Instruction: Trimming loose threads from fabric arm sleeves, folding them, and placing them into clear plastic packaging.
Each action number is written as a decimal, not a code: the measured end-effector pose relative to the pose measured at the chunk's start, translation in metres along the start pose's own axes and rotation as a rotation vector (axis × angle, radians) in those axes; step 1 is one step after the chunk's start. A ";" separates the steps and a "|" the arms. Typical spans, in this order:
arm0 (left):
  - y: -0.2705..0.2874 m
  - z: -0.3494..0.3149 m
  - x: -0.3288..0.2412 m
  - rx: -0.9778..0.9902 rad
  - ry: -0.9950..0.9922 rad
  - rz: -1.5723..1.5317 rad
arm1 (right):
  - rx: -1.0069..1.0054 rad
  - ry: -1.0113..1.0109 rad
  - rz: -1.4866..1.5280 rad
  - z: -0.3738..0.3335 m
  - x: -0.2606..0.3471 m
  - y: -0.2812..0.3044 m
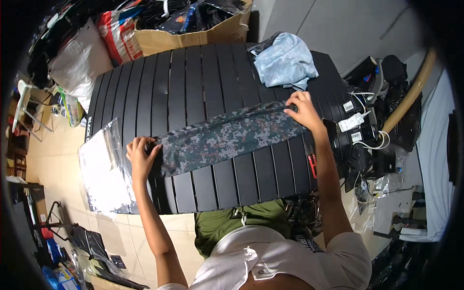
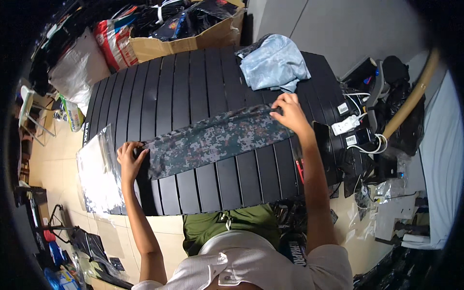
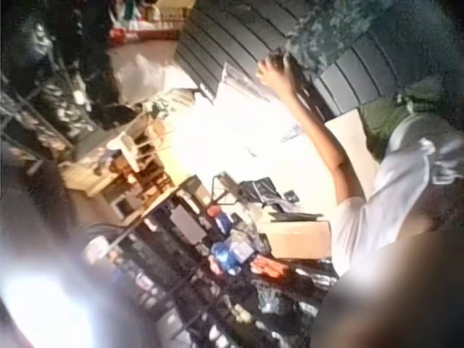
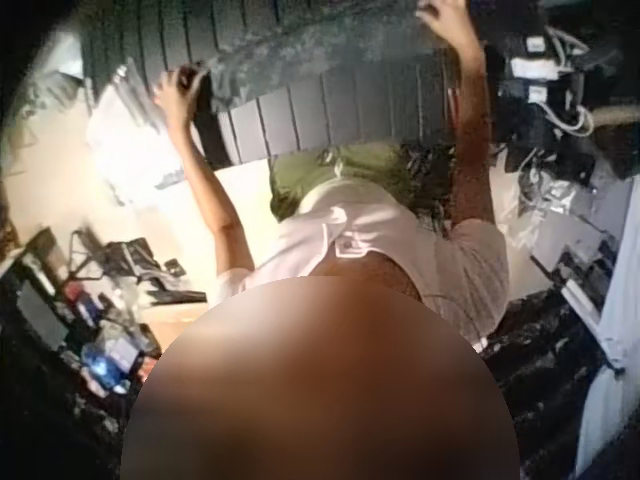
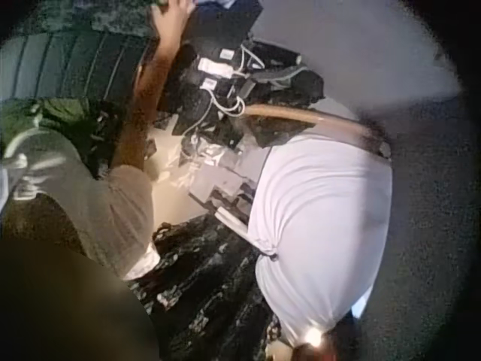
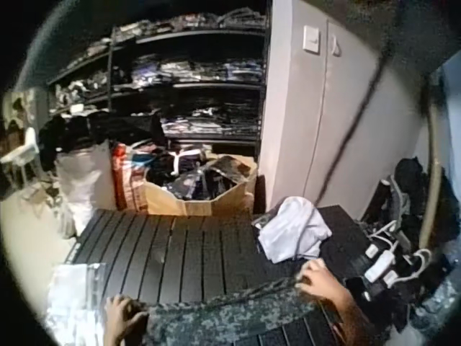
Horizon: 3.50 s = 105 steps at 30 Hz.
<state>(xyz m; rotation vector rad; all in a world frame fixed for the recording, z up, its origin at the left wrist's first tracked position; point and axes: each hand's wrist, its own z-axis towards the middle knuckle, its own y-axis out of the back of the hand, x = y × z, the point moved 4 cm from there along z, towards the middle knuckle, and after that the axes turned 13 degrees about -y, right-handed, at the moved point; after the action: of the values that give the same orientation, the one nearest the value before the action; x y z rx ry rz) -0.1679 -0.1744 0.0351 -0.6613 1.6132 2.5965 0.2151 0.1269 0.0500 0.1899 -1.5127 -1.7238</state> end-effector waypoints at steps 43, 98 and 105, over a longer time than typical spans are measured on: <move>-0.016 0.010 -0.093 -0.421 -0.071 -0.126 | 0.001 -0.873 -0.014 -0.040 -0.047 -0.024; -0.026 -0.026 0.009 -0.141 0.524 -0.538 | 0.309 -0.562 0.985 -0.062 0.106 -0.008; -0.006 -0.019 -0.073 -0.186 0.210 0.149 | 0.155 -0.233 0.600 -0.035 0.143 -0.029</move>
<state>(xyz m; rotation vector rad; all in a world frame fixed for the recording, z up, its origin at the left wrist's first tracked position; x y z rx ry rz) -0.0935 -0.1731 0.0493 -0.8836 1.5379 2.8989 0.1289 0.0063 0.0702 -0.3673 -1.6559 -1.1777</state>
